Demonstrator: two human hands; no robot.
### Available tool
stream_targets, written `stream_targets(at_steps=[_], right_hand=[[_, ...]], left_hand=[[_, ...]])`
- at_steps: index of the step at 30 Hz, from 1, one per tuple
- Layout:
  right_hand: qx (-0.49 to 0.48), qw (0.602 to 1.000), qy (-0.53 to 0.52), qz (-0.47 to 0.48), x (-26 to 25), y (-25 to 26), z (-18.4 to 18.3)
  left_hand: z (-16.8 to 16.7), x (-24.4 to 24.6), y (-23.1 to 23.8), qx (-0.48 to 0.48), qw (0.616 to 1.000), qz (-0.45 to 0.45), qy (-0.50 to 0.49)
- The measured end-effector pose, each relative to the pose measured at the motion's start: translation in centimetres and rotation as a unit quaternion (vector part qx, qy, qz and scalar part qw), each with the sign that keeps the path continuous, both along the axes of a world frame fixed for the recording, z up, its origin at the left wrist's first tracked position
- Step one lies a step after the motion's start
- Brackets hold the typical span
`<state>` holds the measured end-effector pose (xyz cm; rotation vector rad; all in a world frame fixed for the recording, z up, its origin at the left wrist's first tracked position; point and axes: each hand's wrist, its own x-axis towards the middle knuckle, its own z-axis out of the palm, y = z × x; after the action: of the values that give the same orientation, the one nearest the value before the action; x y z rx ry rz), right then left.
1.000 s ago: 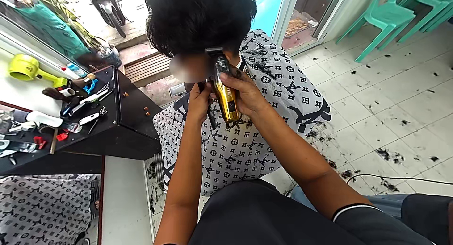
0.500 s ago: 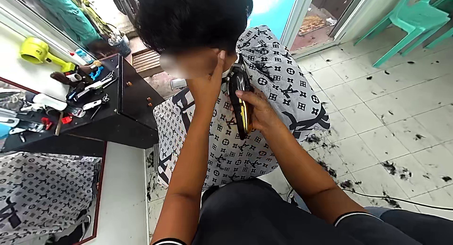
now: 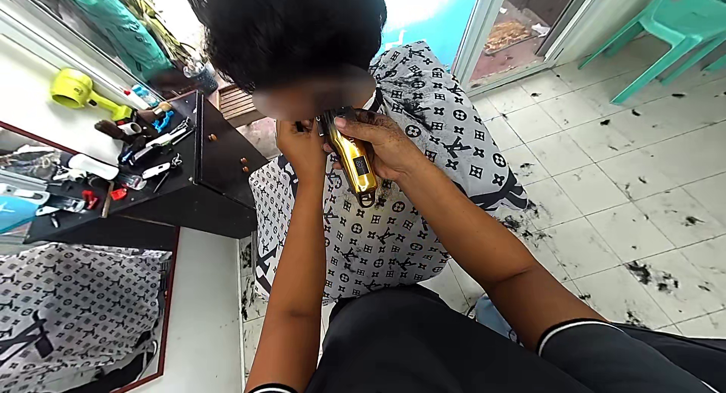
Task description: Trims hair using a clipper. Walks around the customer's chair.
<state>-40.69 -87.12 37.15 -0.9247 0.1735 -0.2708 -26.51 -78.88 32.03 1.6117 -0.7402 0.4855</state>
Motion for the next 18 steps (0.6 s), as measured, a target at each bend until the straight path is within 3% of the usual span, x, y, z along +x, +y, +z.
stream_targets(at_steps=[7, 18], right_hand=[[0.047, 0.999, -0.003, 0.005, 0.55, 0.33, 0.44], [0.025, 0.999, -0.028, -0.015, 0.89, 0.57, 0.09]], left_hand=[[-0.27, 0.43, -0.13, 0.006, 1.0, 0.016, -0.01], [-0.28, 0.66, -0.25, 0.006, 1.0, 0.013, 0.006]])
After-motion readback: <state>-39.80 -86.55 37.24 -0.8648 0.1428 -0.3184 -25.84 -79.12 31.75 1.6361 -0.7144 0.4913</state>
